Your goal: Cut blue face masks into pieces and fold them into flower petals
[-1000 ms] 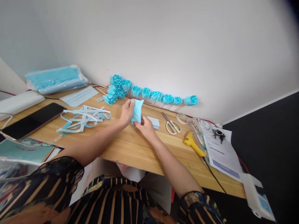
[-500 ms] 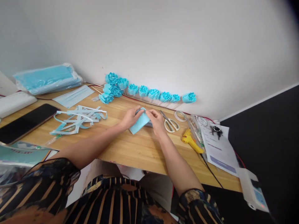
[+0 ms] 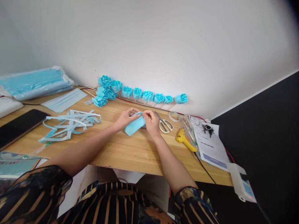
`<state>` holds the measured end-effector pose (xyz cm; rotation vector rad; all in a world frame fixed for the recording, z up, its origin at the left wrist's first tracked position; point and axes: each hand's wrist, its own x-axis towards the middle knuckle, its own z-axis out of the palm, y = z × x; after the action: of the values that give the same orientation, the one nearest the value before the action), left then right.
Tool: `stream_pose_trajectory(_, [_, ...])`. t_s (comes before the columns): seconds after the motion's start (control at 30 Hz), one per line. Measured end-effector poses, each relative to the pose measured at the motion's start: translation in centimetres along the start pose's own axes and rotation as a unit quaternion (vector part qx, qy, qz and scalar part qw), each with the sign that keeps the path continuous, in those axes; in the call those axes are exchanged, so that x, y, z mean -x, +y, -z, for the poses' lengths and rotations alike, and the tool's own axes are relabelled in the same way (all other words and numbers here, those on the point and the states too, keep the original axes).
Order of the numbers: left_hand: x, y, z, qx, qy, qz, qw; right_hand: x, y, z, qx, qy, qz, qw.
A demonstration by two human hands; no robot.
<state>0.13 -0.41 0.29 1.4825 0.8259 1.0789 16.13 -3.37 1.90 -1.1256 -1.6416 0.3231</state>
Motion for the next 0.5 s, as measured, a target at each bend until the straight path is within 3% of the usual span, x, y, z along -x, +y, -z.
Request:
stream_pose_trajectory(0.13, [0.14,0.03,0.05,-0.034,-0.008,0.006,0.999,0.03,0.33,-0.05,0.002,0.005,0.009,1.0])
stream_pose_trajectory(0.3, [0.1,-0.08,0.06,-0.071,-0.012,-0.013,0.997,-0.12,0.67,-0.09,-0.058,-0.032,-0.054,0.996])
stream_pose_trajectory(0.5, [0.0,-0.15,-0.26,-0.087,-0.017,-0.034,0.995,-0.31,0.39,0.19,-0.011,-0.057,-0.025,0.998])
